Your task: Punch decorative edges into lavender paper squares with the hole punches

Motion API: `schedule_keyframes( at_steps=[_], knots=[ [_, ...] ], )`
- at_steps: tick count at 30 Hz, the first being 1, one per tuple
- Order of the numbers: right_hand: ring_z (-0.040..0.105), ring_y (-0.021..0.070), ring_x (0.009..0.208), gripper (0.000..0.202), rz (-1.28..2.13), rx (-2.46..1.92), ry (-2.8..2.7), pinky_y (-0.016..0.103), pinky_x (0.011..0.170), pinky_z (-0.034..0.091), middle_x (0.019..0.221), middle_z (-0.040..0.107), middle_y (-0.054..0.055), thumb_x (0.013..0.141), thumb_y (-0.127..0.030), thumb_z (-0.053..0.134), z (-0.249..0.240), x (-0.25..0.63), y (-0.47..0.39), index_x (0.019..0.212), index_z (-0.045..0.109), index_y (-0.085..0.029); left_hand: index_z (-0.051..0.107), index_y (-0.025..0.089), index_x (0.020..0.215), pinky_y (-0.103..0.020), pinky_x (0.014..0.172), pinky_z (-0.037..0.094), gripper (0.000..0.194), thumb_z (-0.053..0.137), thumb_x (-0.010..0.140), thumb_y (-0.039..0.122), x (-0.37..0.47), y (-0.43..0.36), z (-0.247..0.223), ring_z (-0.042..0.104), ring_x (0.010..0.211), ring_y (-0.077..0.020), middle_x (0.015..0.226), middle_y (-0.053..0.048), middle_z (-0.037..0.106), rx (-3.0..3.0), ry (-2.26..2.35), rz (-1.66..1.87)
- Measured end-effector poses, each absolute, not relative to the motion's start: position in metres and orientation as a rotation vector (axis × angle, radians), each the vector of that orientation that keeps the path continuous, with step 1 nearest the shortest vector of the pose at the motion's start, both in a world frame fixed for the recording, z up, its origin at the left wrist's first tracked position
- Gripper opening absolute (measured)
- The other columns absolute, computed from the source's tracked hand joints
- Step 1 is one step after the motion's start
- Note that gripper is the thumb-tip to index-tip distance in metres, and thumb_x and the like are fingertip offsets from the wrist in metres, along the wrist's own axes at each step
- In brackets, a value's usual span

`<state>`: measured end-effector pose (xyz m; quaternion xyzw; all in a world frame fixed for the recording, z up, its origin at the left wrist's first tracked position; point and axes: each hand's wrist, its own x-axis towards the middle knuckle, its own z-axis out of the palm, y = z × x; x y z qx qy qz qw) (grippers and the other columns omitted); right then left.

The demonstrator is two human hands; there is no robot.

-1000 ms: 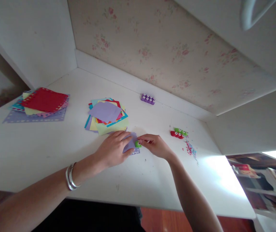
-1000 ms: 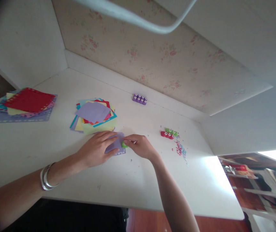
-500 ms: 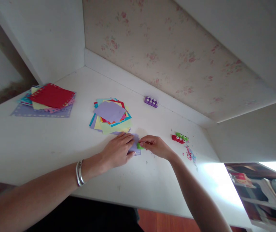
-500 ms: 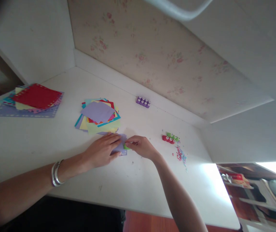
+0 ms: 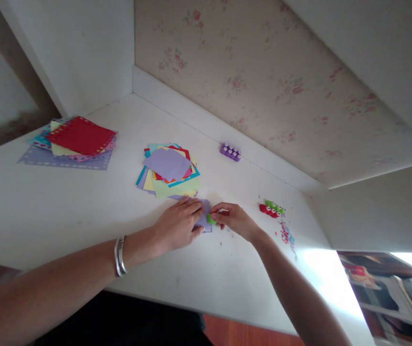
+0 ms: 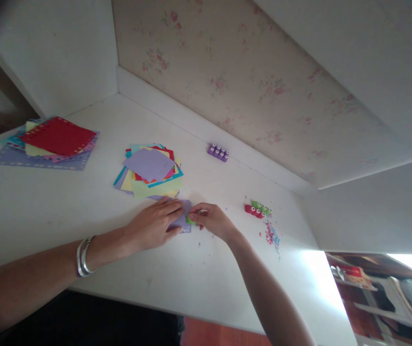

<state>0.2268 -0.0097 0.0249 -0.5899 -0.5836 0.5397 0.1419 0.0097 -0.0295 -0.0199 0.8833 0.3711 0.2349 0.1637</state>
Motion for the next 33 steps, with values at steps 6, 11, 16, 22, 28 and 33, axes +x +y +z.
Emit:
schedule_keyframes(
  at_steps=[6,11,16,22,28,33],
  knots=[
    [0.054,0.0095,0.054,0.023,1.546,-1.744,-1.724,0.021,0.049,0.044,0.069,0.064,0.000,0.074,-0.036,0.073,0.022,0.227,-0.006,0.088,0.068,-0.018,0.059,0.015,0.125,-0.043,0.117,0.023,0.042,0.056,0.090,0.038,0.010,-0.028,-0.019,0.046,0.132,-0.0263,0.134,-0.013,0.058,2.519,1.051,0.617],
    [0.056,0.0093,0.057,0.020,1.579,-1.740,-1.760,0.022,0.051,0.048,0.083,0.068,0.002,0.074,-0.031,0.072,0.023,0.226,0.000,0.089,0.070,-0.019,0.057,0.015,0.127,-0.044,0.118,0.021,0.043,0.055,0.090,0.037,0.011,-0.027,-0.021,0.044,0.134,-0.0259,0.136,-0.013,0.056,2.550,1.042,0.619],
    [0.058,0.0088,0.054,0.021,1.645,-1.738,-1.716,0.024,0.052,0.052,0.087,0.068,0.002,0.070,-0.027,0.076,0.030,0.223,0.006,0.087,0.068,-0.019,0.058,0.016,0.126,-0.045,0.118,0.023,0.041,0.056,0.090,0.035,0.012,-0.027,-0.021,0.046,0.132,-0.0265,0.137,-0.014,0.056,2.565,1.038,0.650],
    [0.054,0.0060,0.046,0.025,1.620,-1.722,-1.652,0.021,0.042,0.048,0.085,0.065,0.000,0.068,-0.025,0.078,0.031,0.220,0.003,0.087,0.062,-0.020,0.060,0.017,0.122,-0.048,0.116,0.027,0.039,0.060,0.087,0.032,0.010,-0.027,-0.021,0.049,0.129,-0.0275,0.134,-0.014,0.058,2.553,1.018,0.694],
    [0.060,0.0082,0.054,0.041,1.610,-1.752,-1.666,0.022,0.051,0.053,0.089,0.066,0.002,0.065,-0.026,0.082,0.040,0.222,0.007,0.102,0.064,-0.020,0.061,0.020,0.120,-0.049,0.114,0.029,0.035,0.061,0.087,0.032,0.008,-0.028,-0.019,0.051,0.127,-0.0267,0.133,-0.011,0.059,2.557,1.012,0.694],
    [0.063,0.0105,0.062,0.038,1.520,-1.756,-1.788,0.024,0.059,0.053,0.097,0.070,0.004,0.071,-0.032,0.078,0.047,0.244,0.000,0.106,0.070,-0.021,0.061,0.020,0.121,-0.049,0.114,0.030,0.036,0.060,0.088,0.033,0.008,-0.027,-0.018,0.050,0.127,-0.0269,0.133,-0.012,0.058,2.562,1.023,0.692]
  ],
)
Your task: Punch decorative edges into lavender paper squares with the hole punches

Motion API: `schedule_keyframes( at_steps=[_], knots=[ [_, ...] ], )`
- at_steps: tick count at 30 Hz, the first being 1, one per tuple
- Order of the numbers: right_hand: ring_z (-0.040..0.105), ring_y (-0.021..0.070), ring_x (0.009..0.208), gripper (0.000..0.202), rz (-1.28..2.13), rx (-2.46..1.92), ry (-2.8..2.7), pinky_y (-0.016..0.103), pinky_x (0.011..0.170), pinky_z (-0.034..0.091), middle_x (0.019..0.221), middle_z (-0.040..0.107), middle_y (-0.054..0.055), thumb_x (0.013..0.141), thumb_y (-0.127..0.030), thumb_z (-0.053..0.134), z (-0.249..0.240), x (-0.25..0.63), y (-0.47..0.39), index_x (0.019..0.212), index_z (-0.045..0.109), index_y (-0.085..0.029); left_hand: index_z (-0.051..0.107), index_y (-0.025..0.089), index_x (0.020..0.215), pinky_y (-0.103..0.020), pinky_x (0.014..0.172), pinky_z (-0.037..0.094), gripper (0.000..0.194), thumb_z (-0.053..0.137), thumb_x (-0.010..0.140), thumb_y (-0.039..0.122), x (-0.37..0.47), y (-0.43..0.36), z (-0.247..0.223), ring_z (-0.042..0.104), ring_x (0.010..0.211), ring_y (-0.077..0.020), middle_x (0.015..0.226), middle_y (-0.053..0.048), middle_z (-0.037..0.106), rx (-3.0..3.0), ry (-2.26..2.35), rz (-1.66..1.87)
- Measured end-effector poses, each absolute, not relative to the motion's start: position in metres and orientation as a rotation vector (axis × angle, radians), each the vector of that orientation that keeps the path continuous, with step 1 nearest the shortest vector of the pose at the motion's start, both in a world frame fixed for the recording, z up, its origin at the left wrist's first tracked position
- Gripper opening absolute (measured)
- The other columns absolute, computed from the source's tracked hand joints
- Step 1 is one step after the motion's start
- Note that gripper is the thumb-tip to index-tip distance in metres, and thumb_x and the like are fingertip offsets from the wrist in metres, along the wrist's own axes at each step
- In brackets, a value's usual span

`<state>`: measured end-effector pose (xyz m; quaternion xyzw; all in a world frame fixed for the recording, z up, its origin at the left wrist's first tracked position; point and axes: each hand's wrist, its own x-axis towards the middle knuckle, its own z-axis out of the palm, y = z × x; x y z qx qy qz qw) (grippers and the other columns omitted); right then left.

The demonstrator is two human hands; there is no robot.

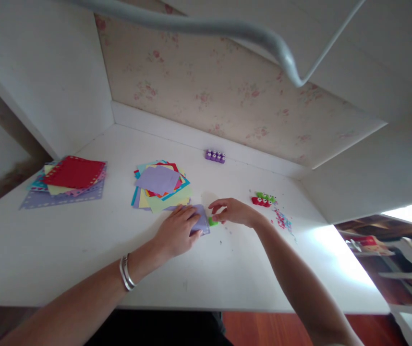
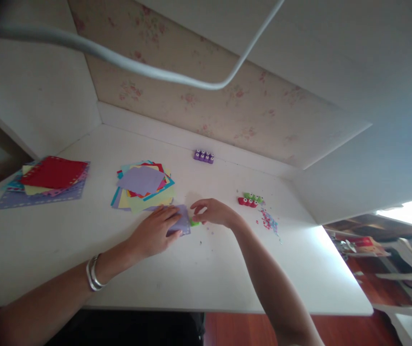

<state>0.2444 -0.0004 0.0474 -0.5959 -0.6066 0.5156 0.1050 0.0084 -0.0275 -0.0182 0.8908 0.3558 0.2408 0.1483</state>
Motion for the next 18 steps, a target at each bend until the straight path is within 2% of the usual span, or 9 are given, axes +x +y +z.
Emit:
schedule_keyframes(
  at_steps=[3,7,9,11,13,18],
  knots=[
    [0.064,0.0131,0.064,0.033,1.409,-1.835,-1.835,0.024,0.057,0.051,0.095,0.072,0.005,0.074,-0.036,0.075,0.052,0.260,-0.012,0.104,0.072,-0.021,0.061,0.020,0.121,-0.050,0.114,0.031,0.036,0.060,0.087,0.032,0.009,-0.027,-0.019,0.050,0.127,-0.0276,0.134,-0.012,0.057,2.555,1.021,0.719],
    [0.065,0.0162,0.060,0.032,1.039,-1.960,-1.888,0.027,0.055,0.049,0.071,0.072,0.004,0.086,-0.047,0.060,0.059,0.267,-0.030,0.102,0.074,-0.023,0.061,0.020,0.121,-0.051,0.114,0.032,0.035,0.059,0.088,0.031,0.009,-0.028,-0.018,0.050,0.128,-0.0280,0.134,-0.012,0.057,2.542,1.004,0.729],
    [0.065,0.0173,0.063,0.031,0.815,-1.955,-1.956,0.029,0.059,0.049,0.076,0.073,0.004,0.087,-0.048,0.058,0.058,0.263,-0.040,0.099,0.074,-0.024,0.061,0.020,0.121,-0.051,0.114,0.031,0.034,0.057,0.089,0.031,0.009,-0.029,-0.016,0.049,0.128,-0.0275,0.134,-0.012,0.057,2.547,1.003,0.722],
    [0.066,0.0180,0.069,0.026,0.655,-1.903,-2.049,0.030,0.065,0.050,0.088,0.074,0.005,0.086,-0.045,0.062,0.054,0.255,-0.049,0.096,0.075,-0.025,0.062,0.021,0.120,-0.050,0.115,0.031,0.032,0.056,0.091,0.033,0.009,-0.029,-0.015,0.049,0.128,-0.0269,0.134,-0.011,0.057,2.558,1.020,0.720],
    [0.067,0.0189,0.074,0.019,0.569,-1.864,-2.118,0.032,0.071,0.050,0.091,0.074,0.004,0.086,-0.039,0.062,0.049,0.249,-0.056,0.092,0.076,-0.026,0.063,0.021,0.118,-0.048,0.115,0.031,0.031,0.054,0.092,0.035,0.008,-0.027,-0.014,0.049,0.129,-0.0267,0.134,-0.010,0.057,2.579,1.058,0.722],
    [0.069,0.0202,0.081,0.019,0.639,-1.850,-2.070,0.032,0.072,0.051,0.092,0.076,0.002,0.087,-0.028,0.058,0.045,0.252,-0.062,0.089,0.077,-0.028,0.062,0.019,0.118,-0.046,0.104,0.041,0.030,0.050,0.093,0.030,0.003,-0.017,-0.010,0.052,0.121,-0.0287,0.129,-0.011,0.060,2.653,1.234,0.705]
  ],
)
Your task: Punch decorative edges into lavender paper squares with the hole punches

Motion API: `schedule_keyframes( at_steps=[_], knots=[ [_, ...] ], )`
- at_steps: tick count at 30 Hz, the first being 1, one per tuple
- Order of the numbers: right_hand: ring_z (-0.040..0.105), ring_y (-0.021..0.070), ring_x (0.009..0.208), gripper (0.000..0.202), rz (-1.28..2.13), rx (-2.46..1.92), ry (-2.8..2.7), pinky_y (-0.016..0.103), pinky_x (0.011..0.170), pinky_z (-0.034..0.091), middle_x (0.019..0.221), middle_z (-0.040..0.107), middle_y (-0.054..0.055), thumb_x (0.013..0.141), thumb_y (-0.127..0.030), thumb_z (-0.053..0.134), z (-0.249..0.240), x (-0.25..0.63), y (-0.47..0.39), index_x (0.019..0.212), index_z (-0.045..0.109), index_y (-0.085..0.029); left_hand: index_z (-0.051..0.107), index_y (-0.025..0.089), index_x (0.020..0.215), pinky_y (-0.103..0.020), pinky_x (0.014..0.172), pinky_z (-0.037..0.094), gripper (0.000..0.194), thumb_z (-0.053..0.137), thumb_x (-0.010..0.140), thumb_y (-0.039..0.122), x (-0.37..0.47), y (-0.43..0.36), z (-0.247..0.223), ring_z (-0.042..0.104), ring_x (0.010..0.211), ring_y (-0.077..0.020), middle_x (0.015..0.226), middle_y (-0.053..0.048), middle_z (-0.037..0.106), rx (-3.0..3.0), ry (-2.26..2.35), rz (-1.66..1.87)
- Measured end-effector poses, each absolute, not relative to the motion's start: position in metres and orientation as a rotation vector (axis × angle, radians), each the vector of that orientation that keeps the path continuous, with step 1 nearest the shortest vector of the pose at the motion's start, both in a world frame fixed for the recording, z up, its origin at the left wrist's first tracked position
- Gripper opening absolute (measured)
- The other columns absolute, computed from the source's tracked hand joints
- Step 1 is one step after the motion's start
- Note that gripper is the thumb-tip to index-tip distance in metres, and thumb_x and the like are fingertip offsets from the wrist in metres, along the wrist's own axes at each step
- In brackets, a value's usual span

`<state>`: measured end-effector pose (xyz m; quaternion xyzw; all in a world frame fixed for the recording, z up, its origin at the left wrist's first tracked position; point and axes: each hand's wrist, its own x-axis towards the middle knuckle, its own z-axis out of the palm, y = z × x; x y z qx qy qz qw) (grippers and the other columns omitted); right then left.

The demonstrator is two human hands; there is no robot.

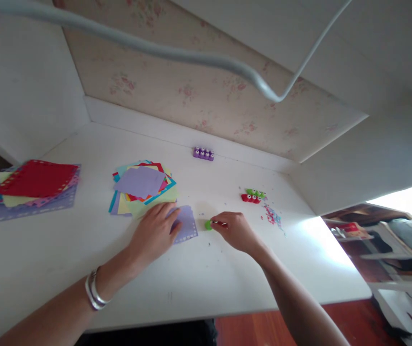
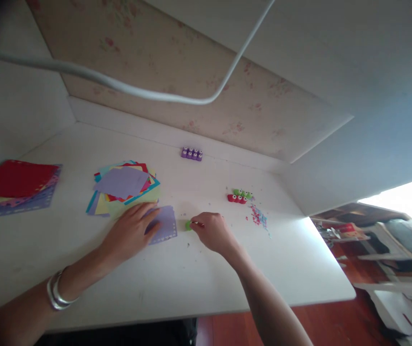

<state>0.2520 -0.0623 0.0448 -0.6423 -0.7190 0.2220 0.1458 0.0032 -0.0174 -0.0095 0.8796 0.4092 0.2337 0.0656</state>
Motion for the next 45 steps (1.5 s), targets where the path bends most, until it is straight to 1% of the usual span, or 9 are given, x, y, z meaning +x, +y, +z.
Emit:
schedule_keyframes(
  at_steps=[5,9,15,24,29,34,40,43,45],
  knots=[
    [0.069,0.0198,0.077,0.019,0.788,-1.913,-1.782,0.031,0.069,0.052,0.088,0.077,0.000,0.083,-0.036,0.063,0.057,0.296,-0.049,0.093,0.077,-0.027,0.062,0.023,0.117,-0.049,0.086,0.043,0.028,0.053,0.091,0.031,0.001,-0.013,-0.007,0.056,0.107,-0.0323,0.117,-0.010,0.065,2.675,1.405,0.682],
    [0.069,0.0214,0.075,0.028,0.525,-2.037,-1.627,0.032,0.068,0.053,0.086,0.077,0.003,0.082,-0.040,0.063,0.071,0.353,-0.027,0.100,0.076,-0.024,0.062,0.024,0.114,-0.047,0.088,0.041,0.026,0.053,0.091,0.031,0.003,-0.014,-0.009,0.056,0.107,-0.0310,0.115,-0.009,0.066,2.685,1.389,0.681],
    [0.071,0.0203,0.083,0.026,0.043,-2.308,-1.901,0.026,0.074,0.050,0.089,0.077,0.001,0.085,-0.028,0.054,0.076,0.414,0.015,0.097,0.077,-0.025,0.063,0.023,0.114,-0.045,0.089,0.040,0.026,0.052,0.092,0.030,0.005,-0.013,-0.011,0.056,0.106,-0.0287,0.118,-0.008,0.065,2.695,1.387,0.630],
    [0.070,0.0216,0.093,0.024,0.049,-2.376,-2.159,0.026,0.082,0.049,0.098,0.077,0.003,0.082,-0.021,0.058,0.050,0.417,0.036,0.092,0.078,-0.026,0.064,0.023,0.112,-0.044,0.089,0.039,0.024,0.051,0.093,0.030,0.005,-0.012,-0.011,0.056,0.106,-0.0278,0.117,-0.007,0.065,2.667,1.383,0.639],
    [0.067,0.0243,0.104,0.034,-0.007,-2.387,-2.171,0.032,0.089,0.049,0.115,0.072,0.007,0.086,-0.020,0.050,0.055,0.413,0.042,0.111,0.073,-0.023,0.064,0.022,0.112,-0.044,0.090,0.039,0.024,0.050,0.093,0.030,0.004,-0.013,-0.011,0.056,0.107,-0.0275,0.116,-0.007,0.065,2.644,1.365,0.649],
    [0.068,0.0197,0.101,0.041,0.032,-2.267,-2.223,0.028,0.091,0.049,0.109,0.074,0.003,0.090,-0.015,0.042,0.053,0.381,0.067,0.122,0.067,-0.023,0.064,0.022,0.111,-0.044,0.092,0.040,0.022,0.052,0.092,0.027,0.005,-0.015,-0.010,0.058,0.110,-0.0269,0.116,-0.007,0.065,2.620,1.325,0.668],
    [0.049,0.0173,0.130,0.052,0.085,-2.089,-2.300,0.027,0.110,0.036,0.144,0.052,0.005,0.089,-0.010,0.042,0.032,0.323,0.125,0.139,0.051,-0.018,0.062,0.021,0.111,-0.043,0.096,0.044,0.022,0.052,0.092,0.021,0.005,-0.014,-0.016,0.061,0.109,-0.0241,0.117,-0.007,0.065,2.594,1.187,0.724],
    [0.036,0.0189,0.140,0.055,0.078,-2.081,-2.281,0.029,0.116,0.028,0.152,0.040,0.011,0.090,-0.011,0.041,0.026,0.307,0.157,0.145,0.040,-0.009,0.062,0.020,0.112,-0.041,0.097,0.048,0.023,0.053,0.091,0.017,0.006,-0.015,-0.022,0.060,0.110,-0.0235,0.118,-0.007,0.063,2.571,1.123,0.740],
    [0.034,0.0202,0.142,0.058,0.085,-2.100,-2.259,0.030,0.116,0.027,0.153,0.037,0.013,0.089,-0.008,0.041,0.024,0.303,0.173,0.146,0.038,-0.006,0.061,0.020,0.113,-0.041,0.098,0.049,0.025,0.053,0.090,0.015,0.006,-0.015,-0.025,0.060,0.111,-0.0232,0.118,-0.007,0.063,2.561,1.090,0.752]
  ],
)
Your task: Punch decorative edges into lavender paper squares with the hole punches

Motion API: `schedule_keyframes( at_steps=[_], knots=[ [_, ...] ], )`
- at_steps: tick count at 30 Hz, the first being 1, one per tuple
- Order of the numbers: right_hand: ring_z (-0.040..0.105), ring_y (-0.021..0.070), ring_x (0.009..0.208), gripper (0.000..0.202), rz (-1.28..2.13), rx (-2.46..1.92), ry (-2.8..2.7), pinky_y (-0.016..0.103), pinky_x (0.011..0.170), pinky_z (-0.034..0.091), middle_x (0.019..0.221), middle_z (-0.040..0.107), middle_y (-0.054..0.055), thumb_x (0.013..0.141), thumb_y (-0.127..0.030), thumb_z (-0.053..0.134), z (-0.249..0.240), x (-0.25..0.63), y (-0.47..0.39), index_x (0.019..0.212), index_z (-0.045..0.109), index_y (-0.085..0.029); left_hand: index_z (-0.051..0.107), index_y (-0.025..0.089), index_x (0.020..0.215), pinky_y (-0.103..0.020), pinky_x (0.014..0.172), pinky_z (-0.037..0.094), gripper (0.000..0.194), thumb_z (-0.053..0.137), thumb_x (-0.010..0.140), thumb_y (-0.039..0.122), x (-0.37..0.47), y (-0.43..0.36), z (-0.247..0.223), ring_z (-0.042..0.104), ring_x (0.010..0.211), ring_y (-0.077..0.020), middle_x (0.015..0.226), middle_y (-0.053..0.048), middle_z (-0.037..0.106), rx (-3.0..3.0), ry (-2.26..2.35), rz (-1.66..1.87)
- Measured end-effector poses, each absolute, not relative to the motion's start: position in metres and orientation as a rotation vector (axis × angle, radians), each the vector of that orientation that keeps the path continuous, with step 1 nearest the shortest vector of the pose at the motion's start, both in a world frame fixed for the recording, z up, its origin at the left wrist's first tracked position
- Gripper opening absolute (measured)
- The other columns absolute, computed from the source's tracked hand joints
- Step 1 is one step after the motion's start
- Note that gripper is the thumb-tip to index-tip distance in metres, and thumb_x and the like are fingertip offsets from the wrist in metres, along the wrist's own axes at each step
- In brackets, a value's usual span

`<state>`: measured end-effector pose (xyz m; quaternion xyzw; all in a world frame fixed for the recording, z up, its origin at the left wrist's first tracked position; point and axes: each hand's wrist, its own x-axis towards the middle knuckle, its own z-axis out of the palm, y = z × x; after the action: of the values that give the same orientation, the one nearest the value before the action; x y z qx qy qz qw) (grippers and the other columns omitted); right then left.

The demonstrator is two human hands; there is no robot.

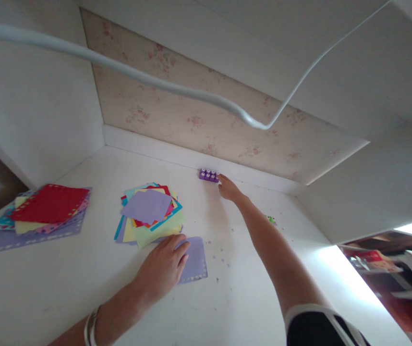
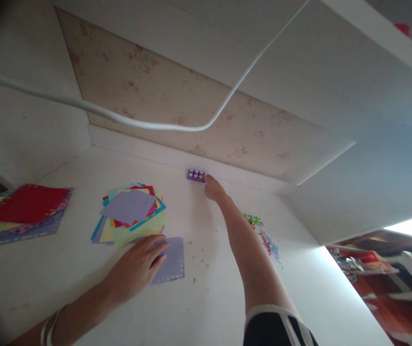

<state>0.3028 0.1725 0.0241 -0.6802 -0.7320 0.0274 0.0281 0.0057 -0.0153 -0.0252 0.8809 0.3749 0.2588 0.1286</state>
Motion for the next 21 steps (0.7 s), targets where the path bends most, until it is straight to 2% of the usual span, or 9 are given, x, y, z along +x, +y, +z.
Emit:
schedule_keyframes(
  at_steps=[3,5,8,12,16,20,21],
  knots=[
    [0.041,0.0225,0.137,0.060,0.114,-2.137,-2.228,0.031,0.112,0.033,0.149,0.043,0.015,0.084,-0.003,0.044,0.023,0.301,0.185,0.143,0.043,-0.008,0.059,0.019,0.116,-0.041,0.102,0.048,0.031,0.049,0.089,0.009,0.005,-0.014,-0.029,0.058,0.114,-0.0225,0.119,-0.008,0.062,2.574,1.052,0.777],
    [0.048,0.0245,0.131,0.054,0.124,-2.152,-2.205,0.032,0.108,0.036,0.143,0.051,0.016,0.083,-0.003,0.046,0.023,0.302,0.187,0.136,0.052,-0.010,0.058,0.019,0.118,-0.041,0.103,0.047,0.036,0.045,0.088,0.004,0.003,-0.013,-0.029,0.056,0.117,-0.0216,0.121,-0.008,0.060,2.579,1.033,0.797],
    [0.057,0.0268,0.119,0.034,0.133,-2.152,-2.173,0.034,0.101,0.041,0.127,0.062,0.017,0.087,-0.011,0.048,0.025,0.302,0.182,0.117,0.066,-0.013,0.057,0.020,0.120,-0.039,0.103,0.047,0.040,0.044,0.087,0.001,-0.001,-0.009,-0.022,0.054,0.119,-0.0205,0.125,-0.008,0.057,2.535,1.070,0.850],
    [0.062,0.0239,0.105,0.019,0.185,-2.092,-2.155,0.032,0.093,0.044,0.112,0.067,0.012,0.089,-0.021,0.055,0.027,0.299,0.158,0.099,0.070,-0.017,0.061,0.020,0.113,-0.041,0.096,0.049,0.031,0.047,0.089,0.005,-0.009,0.000,-0.005,0.059,0.106,-0.0210,0.115,-0.007,0.062,2.439,1.222,0.922],
    [0.065,0.0186,0.100,0.019,0.261,-1.997,-2.099,0.028,0.090,0.046,0.112,0.069,0.008,0.091,-0.023,0.054,0.021,0.292,0.107,0.103,0.068,-0.020,0.064,0.020,0.105,-0.042,0.089,0.049,0.020,0.048,0.093,0.015,-0.015,0.006,0.007,0.061,0.095,-0.0222,0.102,-0.006,0.064,2.420,1.344,0.862],
    [0.069,0.0178,0.091,0.023,0.374,-1.915,-1.961,0.030,0.082,0.052,0.102,0.073,0.004,0.094,-0.029,0.049,0.005,0.277,0.037,0.111,0.063,-0.024,0.061,0.019,0.114,-0.040,0.088,0.048,0.025,0.048,0.095,0.030,-0.012,-0.004,0.006,0.060,0.098,-0.0241,0.106,-0.008,0.063,2.467,1.344,0.756],
    [0.070,0.0193,0.091,0.023,0.508,-1.797,-1.779,0.033,0.083,0.053,0.100,0.074,0.005,0.092,-0.033,0.053,0.001,0.272,0.020,0.111,0.063,-0.023,0.060,0.019,0.117,-0.041,0.089,0.048,0.029,0.051,0.094,0.036,-0.010,-0.008,0.004,0.059,0.101,-0.0255,0.109,-0.009,0.063,2.489,1.343,0.734]
  ],
)
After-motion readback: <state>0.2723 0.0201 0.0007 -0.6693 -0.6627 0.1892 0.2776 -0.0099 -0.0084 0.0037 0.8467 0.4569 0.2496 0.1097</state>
